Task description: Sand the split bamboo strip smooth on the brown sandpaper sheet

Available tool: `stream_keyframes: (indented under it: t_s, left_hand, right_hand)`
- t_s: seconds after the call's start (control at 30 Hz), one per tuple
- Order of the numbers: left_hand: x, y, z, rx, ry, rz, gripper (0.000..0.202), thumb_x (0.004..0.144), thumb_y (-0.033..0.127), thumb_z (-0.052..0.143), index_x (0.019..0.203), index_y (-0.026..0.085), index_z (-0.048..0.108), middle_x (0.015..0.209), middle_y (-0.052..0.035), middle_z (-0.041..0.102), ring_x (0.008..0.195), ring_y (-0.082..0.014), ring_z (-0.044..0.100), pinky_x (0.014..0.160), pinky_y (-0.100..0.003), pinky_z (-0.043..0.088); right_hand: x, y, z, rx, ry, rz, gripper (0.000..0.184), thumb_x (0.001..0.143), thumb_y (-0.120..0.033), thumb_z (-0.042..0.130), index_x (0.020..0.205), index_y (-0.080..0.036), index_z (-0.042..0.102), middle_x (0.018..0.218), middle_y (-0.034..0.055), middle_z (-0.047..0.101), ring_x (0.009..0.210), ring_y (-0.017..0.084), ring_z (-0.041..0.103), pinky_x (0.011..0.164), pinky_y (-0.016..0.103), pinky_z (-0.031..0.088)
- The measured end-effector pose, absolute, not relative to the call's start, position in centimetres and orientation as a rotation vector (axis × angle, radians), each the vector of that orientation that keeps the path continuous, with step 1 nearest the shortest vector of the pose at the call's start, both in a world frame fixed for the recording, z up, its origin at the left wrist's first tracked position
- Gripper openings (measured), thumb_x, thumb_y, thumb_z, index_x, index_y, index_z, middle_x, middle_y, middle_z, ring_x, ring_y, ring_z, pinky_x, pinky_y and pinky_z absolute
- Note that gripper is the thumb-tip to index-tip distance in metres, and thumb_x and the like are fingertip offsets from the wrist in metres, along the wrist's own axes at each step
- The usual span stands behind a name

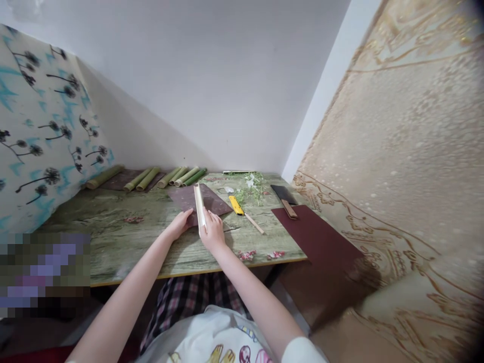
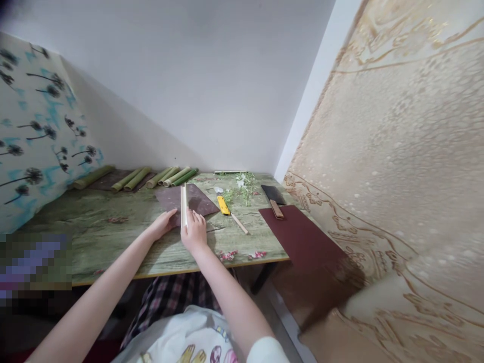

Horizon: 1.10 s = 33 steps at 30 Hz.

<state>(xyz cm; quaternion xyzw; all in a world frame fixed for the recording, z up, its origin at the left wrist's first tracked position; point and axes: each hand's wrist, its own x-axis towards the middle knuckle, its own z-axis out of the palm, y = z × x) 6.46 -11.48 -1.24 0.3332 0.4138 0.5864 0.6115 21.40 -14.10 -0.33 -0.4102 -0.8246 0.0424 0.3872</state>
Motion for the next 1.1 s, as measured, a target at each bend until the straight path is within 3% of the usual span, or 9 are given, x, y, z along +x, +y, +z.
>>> stream_keyframes:
  t_s: [0.27,1.1]
  left_hand:
    - [6.4,-11.4,-1.4,0.794,0.999,1.355,0.013,0.073,0.024,0.054,0.08,0.014,0.059,0.075,-0.0038,0.065,0.063,-0.0129,0.059,0.06,-0.024,0.048]
    - [6.7,-11.8,-0.7,0.758,0.938,1.343,0.015,0.077,0.019,0.049,0.084,0.011,0.06,0.077,-0.0071,0.066,0.07,-0.0164,0.061,0.072,-0.031,0.049]
  right_hand:
    - [21.4,-14.1,-0.4,-1.031,-2.088,0.118,0.06,0.072,-0.014,0.039,0.131,-0.013,0.028,0.122,0.01,0.044,0.114,0.021,0.034,0.098,0.036,0.022]
    - [21.4,-14.1,-0.5,-0.987,-2.084,0.128,0.059,0.072,-0.015,0.039,0.13,-0.012,0.03,0.12,0.01,0.045,0.11,0.02,0.037,0.097,0.035,0.025]
